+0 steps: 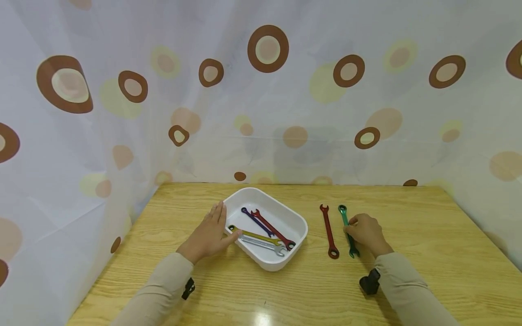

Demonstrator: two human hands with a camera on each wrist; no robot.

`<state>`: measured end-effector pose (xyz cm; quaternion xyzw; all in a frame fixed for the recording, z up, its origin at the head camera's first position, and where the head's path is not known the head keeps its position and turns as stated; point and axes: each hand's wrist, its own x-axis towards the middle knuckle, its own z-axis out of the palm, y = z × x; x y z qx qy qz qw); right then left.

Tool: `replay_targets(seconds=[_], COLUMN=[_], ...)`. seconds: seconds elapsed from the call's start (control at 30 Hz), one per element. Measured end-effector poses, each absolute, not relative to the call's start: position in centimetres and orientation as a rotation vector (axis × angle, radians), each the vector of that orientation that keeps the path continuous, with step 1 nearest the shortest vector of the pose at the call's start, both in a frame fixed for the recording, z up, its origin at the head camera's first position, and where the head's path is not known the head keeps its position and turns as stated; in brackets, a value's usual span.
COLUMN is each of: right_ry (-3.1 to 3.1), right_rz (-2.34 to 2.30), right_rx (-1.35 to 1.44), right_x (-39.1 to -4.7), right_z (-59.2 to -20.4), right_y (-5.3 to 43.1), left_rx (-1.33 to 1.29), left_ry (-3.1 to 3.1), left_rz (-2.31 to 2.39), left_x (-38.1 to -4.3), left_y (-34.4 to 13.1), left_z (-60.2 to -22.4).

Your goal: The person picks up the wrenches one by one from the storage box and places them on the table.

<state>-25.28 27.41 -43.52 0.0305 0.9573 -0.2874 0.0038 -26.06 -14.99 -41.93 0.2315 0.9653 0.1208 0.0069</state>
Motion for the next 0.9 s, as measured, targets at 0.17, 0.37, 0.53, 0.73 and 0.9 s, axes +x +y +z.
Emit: replay_targets(seconds=[0.17,0.37,0.53,0.73,0.9], right_ry=[3.009,3.042,2.975,2.920,2.884], right_rz=[-0.935,-1.051,-1.250,-1.318,-1.326], right_rx=[0.046,-0.095,-0.220,-0.387,-0.456], right_x=[-25.3,-25.6,-25.7,-25.9,-26.1], right_z=[-42.7,-41.2,-39.7,-38.5,-38.7], right_y=[27.0,25.6,23.2,19.3,15.9], left_rx=[0.720,0.719,0.713,0.712,0.711], left_ry=[3.020,3.017,3.014,3.009,3.005], left_rz=[0.380,0.382,0.377,0.385,0.372], left_x=[-26.1,-26.1,-26.0,-26.0,-26.0], left_y=[-15.0,-15.0,-15.1,-15.0,-15.0], left_z=[-41.9,-42.0,-42.0,-41.8,-41.8])
